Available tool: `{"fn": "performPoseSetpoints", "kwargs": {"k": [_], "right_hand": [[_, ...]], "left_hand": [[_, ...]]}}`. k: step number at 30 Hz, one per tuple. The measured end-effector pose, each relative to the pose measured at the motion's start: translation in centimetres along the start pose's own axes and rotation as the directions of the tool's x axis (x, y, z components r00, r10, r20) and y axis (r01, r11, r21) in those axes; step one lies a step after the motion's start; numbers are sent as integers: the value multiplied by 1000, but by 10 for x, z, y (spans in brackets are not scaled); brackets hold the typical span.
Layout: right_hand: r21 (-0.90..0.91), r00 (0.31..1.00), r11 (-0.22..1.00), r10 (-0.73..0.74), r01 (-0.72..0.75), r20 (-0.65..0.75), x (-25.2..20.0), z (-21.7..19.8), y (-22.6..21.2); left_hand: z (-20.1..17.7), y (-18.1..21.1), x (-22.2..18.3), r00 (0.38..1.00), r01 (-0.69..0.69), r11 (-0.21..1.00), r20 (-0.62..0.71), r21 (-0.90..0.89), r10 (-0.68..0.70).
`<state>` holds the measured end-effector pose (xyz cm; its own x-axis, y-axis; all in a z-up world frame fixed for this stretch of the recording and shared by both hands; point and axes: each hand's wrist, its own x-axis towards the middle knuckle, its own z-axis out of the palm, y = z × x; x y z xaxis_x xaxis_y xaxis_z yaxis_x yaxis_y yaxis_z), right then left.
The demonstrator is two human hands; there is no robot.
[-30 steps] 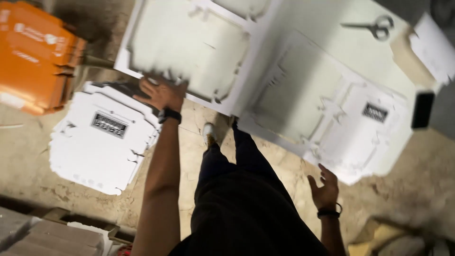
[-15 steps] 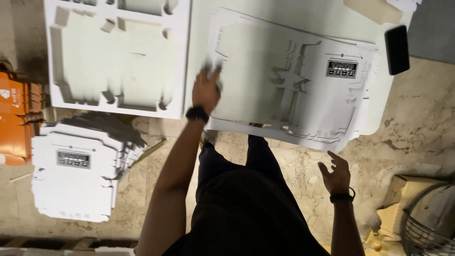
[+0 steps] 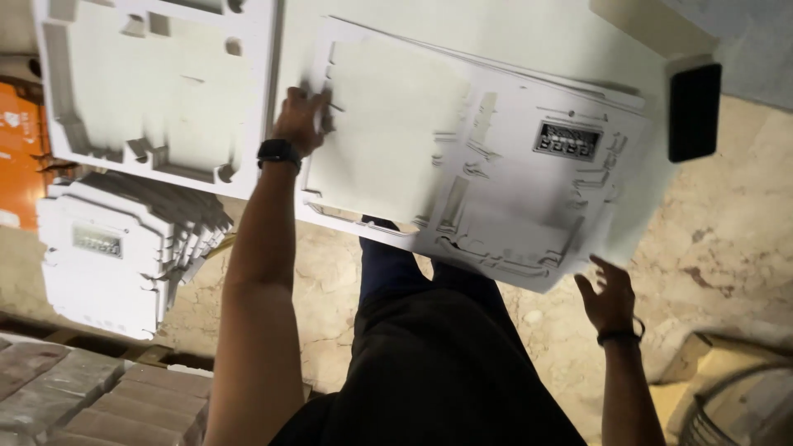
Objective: Removing waste material from die-cut cardboard sheets, stacking them, and moving materials around the factory floor.
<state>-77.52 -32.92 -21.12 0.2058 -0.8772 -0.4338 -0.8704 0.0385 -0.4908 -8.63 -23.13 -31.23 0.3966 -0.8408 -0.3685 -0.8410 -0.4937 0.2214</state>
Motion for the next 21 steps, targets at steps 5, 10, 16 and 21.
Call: {"fn": "performPoseSetpoints", "kwargs": {"k": [5,10,16,21], "right_hand": [[-21,986,990,-139,138,-92,51,0,-1],[-178,968,955,-249,239,-38,105,-5,-38],[-326,983,944,110,-57,146,143,-9,-96],[-321,986,947,50,3,158,150,-6,-75]], "left_hand": [[0,-6,4,992,-103,987,-82,-120,94],[-25,15,-12,992,-67,994,-109,-91,57],[-34,24,-19,995,96,981,53,-172,-88],[-57,34,-21,994,69,984,98,-167,-53]]}}
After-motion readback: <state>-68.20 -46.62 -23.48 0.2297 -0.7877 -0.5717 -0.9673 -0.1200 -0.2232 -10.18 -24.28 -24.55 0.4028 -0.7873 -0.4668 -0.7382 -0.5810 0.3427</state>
